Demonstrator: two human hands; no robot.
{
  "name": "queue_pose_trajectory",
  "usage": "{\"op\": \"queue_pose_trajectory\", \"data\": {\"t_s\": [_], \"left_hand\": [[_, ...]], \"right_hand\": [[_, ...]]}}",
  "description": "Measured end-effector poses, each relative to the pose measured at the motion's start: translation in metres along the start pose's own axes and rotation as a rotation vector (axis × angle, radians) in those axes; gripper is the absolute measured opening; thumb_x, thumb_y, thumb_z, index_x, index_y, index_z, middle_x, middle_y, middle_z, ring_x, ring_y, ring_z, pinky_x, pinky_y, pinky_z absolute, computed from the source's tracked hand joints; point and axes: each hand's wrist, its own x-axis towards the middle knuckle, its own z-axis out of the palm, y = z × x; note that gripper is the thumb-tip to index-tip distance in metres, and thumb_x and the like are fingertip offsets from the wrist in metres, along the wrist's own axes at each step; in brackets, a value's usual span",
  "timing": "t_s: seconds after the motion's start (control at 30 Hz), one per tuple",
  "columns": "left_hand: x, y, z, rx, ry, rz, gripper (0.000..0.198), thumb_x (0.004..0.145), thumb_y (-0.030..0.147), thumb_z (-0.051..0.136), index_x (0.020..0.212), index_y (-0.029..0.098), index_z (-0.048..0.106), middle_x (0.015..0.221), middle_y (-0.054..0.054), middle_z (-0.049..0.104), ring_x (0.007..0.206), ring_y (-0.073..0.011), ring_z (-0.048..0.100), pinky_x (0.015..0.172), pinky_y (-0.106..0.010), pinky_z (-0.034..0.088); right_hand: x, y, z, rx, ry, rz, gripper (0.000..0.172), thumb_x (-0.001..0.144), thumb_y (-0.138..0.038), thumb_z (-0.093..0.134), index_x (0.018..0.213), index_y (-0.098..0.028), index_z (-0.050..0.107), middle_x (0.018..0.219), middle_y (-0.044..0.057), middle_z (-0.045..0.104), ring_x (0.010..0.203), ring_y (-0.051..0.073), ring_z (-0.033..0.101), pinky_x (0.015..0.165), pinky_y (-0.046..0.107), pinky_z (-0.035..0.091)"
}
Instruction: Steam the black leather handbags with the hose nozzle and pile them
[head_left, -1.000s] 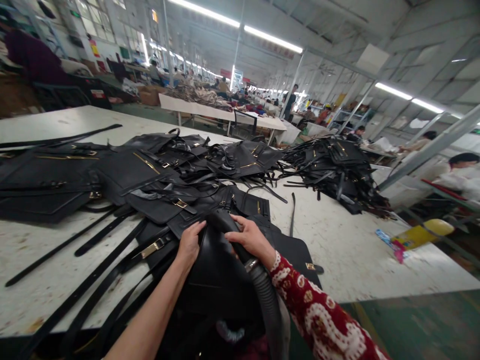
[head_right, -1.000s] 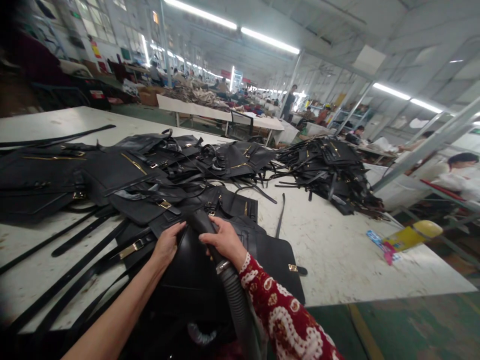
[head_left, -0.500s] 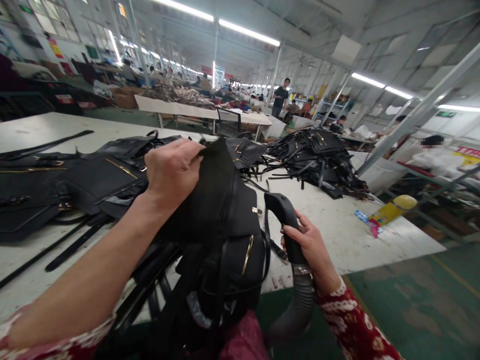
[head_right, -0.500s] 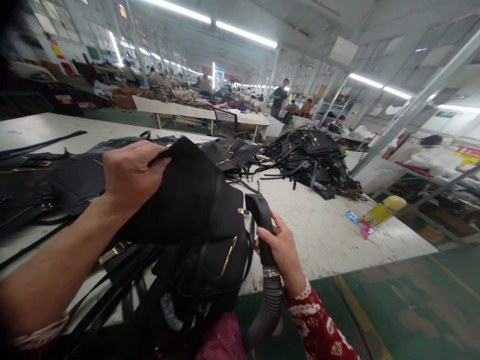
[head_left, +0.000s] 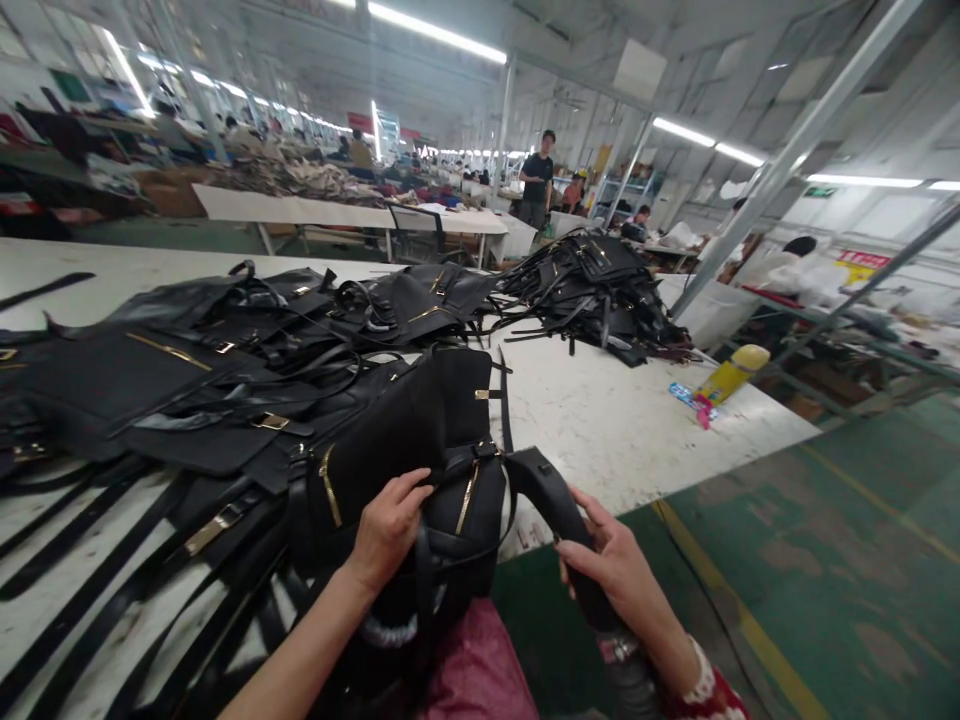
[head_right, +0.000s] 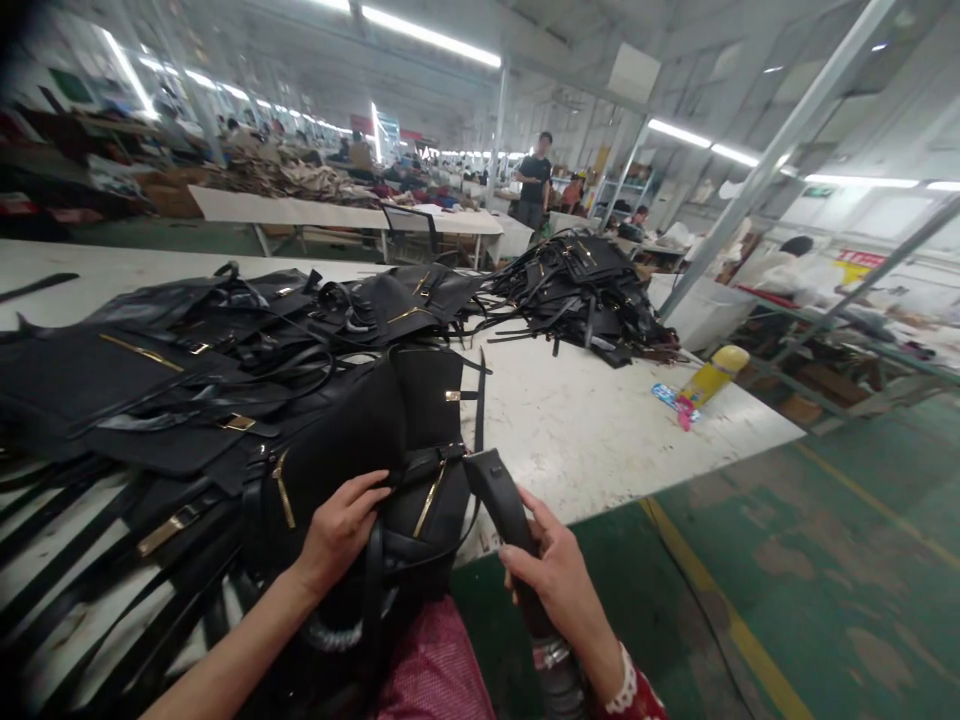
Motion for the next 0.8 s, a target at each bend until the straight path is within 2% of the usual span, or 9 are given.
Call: {"op": "queue_pose_trajectory", "data": {"t_s": [0.17,0.23,0.37,0.5,0.6,0.7,0.8], "left_hand": [[0.027,0.022,-0.025,-0.113,0.153,-0.224,0.016,0.078,0.015,0.046,0.082,0.02,0.06,0.101,-0.005,0.061,0.097,-0.0187,0.055,0.089,-0.032,0.042],[0.039,0.028,-0.038,-0.15,0.176,-0.292,0.017,0.077,0.016,0.046,0.087,0.021,0.059,0.101,-0.003,0.06,0.097,-0.0183,0.055,0.087,-0.03,0.042],[0.055,0.028,-0.061,-0.077,0.108,-0.24,0.036,0.078,0.015,0.043,0.108,0.026,0.057,0.107,-0.002,0.057,0.098,-0.0179,0.054,0.087,-0.028,0.041],[0.063,0.025,-0.081,0.001,0.072,-0.194,0.034,0.077,0.018,0.044,0.105,0.029,0.062,0.109,0.0,0.058,0.097,-0.0192,0.055,0.088,-0.029,0.04],[0.068,0.028,-0.097,-0.139,0.121,-0.266,0.03,0.075,0.021,0.049,0.099,0.03,0.065,0.103,0.001,0.062,0.097,-0.0205,0.055,0.092,-0.031,0.038],[0.069,0.032,-0.11,-0.387,0.179,-0.446,0.023,0.071,0.026,0.056,0.09,0.026,0.069,0.097,0.0,0.066,0.098,-0.0234,0.055,0.096,-0.034,0.035],[0.064,0.033,-0.114,-0.586,0.192,-0.626,0.024,0.067,0.03,0.061,0.088,0.022,0.069,0.091,-0.003,0.068,0.093,-0.0247,0.058,0.092,-0.035,0.039]], "right_hand": [[-0.003,0.005,0.023,0.067,-0.132,0.012,0.068,0.071,-0.021,0.066,0.131,-0.022,0.034,0.075,0.0,0.06,0.047,0.013,0.053,0.038,0.021,0.043],[-0.003,0.004,0.028,0.099,-0.171,0.009,0.069,0.07,-0.018,0.067,0.13,-0.024,0.035,0.078,0.0,0.06,0.049,0.013,0.054,0.039,0.021,0.044],[0.001,-0.004,0.035,0.167,-0.233,-0.007,0.068,0.068,-0.015,0.066,0.129,-0.024,0.037,0.079,0.001,0.06,0.049,0.011,0.053,0.04,0.02,0.045],[0.01,-0.018,0.047,0.246,-0.335,-0.018,0.067,0.066,-0.014,0.067,0.127,-0.023,0.041,0.076,0.0,0.061,0.046,0.01,0.052,0.041,0.018,0.045],[0.017,-0.028,0.06,0.29,-0.395,-0.047,0.064,0.066,-0.013,0.067,0.125,-0.023,0.043,0.075,0.0,0.062,0.046,0.009,0.052,0.042,0.017,0.044],[0.023,-0.038,0.071,0.317,-0.448,-0.067,0.064,0.066,-0.014,0.067,0.125,-0.024,0.043,0.077,0.0,0.061,0.047,0.01,0.052,0.04,0.018,0.044],[0.031,-0.044,0.08,0.328,-0.528,-0.077,0.067,0.065,-0.016,0.068,0.126,-0.023,0.042,0.075,0.0,0.062,0.047,0.012,0.053,0.039,0.019,0.045]]}}
